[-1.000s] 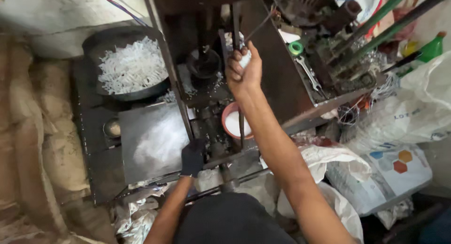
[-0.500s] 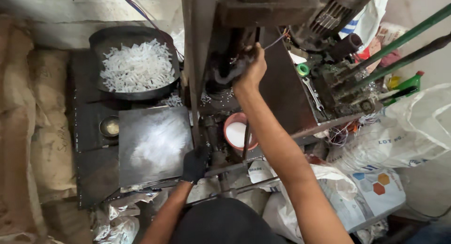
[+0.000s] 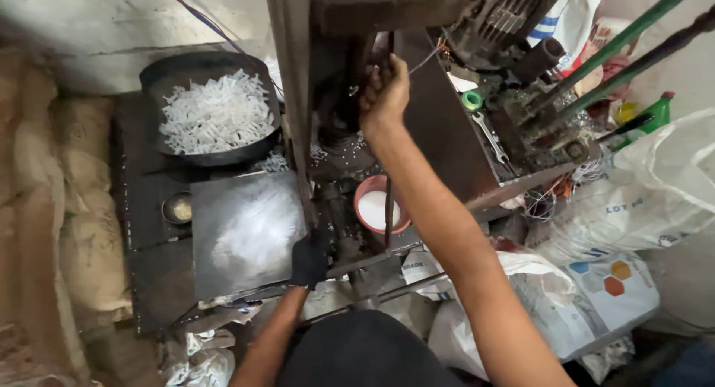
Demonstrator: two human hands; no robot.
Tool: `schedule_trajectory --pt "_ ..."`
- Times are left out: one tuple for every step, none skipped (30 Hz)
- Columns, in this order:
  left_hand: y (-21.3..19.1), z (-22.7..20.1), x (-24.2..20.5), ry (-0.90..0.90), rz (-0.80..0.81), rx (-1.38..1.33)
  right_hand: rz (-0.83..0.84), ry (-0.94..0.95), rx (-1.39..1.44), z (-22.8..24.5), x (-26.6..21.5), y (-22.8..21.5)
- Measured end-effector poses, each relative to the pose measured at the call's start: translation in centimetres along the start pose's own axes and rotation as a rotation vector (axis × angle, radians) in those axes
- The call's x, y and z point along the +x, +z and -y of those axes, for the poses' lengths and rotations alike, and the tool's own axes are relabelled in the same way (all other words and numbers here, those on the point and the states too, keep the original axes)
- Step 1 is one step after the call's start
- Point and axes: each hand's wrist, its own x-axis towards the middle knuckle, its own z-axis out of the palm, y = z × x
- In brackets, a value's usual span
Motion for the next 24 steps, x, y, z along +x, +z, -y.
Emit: schedule_trajectory --pt "0.0 -0.1 0.1 0.031 -0.025 0.061 0.063 0.055 0.091 1.1 0.1 -0.3" --pt "0.1 -0.1 0.2 0.061 -0.051 0.122 0.127 0.109 0.181 2.2 0.3 -0.9" --pt "0.1 0.0 0.2 0.097 -0.053 0.102 0.099 0.051 0.15 3.1 0.4 -2.0" --pt "0.1 0.2 0.2 0.133 -0.055 0.083 0.072 -0.007 0.119 4.0 0.7 -3.6" --pt "0.2 0.6 0.0 0.163 -0.057 0.062 0.041 -0.061 0.085 4.4 0.9 -5.8" --pt "0.3 0.9 -0.1 0.115 -0.046 0.049 0.034 -0.157 -0.004 4.1 1.0 -8.4" --pt "0.2 1.2 0.0 0.065 -0.037 0.035 0.028 -0.25 -0.094 3.3 1.2 -11.4" --pt "0.2 1.5 0.3 0.016 -0.029 0.02 0.023 -0.342 -0.185 2.3 1.6 -14.5" --pt "0.1 1.8 0.5 0.084 -0.06 0.158 -0.094 -0.546 -0.563 0.4 2.0 -17.7" --pt "0.1 2.0 1.0 0.151 -0.089 0.296 -0.214 -0.74 -0.946 -2.3 2.4 -21.0" --pt "0.1 2.4 1.0 0.214 -0.109 0.436 -0.073 -0.748 -0.952 -5.2 2.0 -24.6" --pt "0.0 2.8 1.1 0.265 -0.129 0.342 0.069 -0.752 -0.955 -7.9 1.5 -28.2" --pt "0.0 3.0 1.1 0.314 -0.142 0.247 0.148 -0.73 -1.277 -10.1 0.7 -31.5" --pt "-0.1 3.2 0.7 0.362 -0.156 0.153 0.239 -0.689 -1.594 -11.5 -0.2 -34.4" --pt "-0.2 3.2 0.5 0.369 -0.141 0.304 0.305 -0.667 -1.538 -12.3 -0.8 -36.7" --pt "-0.5 3.0 0.0 0.376 -0.124 0.455 0.369 -0.644 -1.479 -12.7 -1.6 -38.2" --pt "-0.6 2.4 0.3 0.393 -0.111 0.606 0.434 -0.633 -1.415 -12.8 -1.6 -38.6" --pt "-0.6 1.8 0.7 0.367 -0.12 0.515 0.437 -0.631 -1.366 -12.4 -1.3 -38.5" --pt "-0.5 1.5 0.2 0.327 -0.13 0.422 0.39 -0.587 -1.291 -11.9 -1.8 -38.3" --pt "-0.4 1.4 -0.4 0.287 -0.141 0.33 0.319 -0.524 -1.193 -11.4 -3.0 -38.1" --pt "-0.2 1.1 -0.6 0.3 -0.149 0.3 0.247 -0.466 -1.08 -10.8 -3.6 -37.4" --pt "-0.2 0.8 -0.8 0.314 -0.157 0.269 0.182 -0.371 -0.914 -10.3 -4.2 -36.6" --pt "-0.1 0.3 -0.6 0.336 -0.172 0.237 0.154 -0.278 -0.718 -10.0 -4.3 -35.4" --pt "0.0 0.0 -0.6 0.27 -0.168 0.205 0.153 -0.193 -0.534 -9.7 -4.5 -34.5"
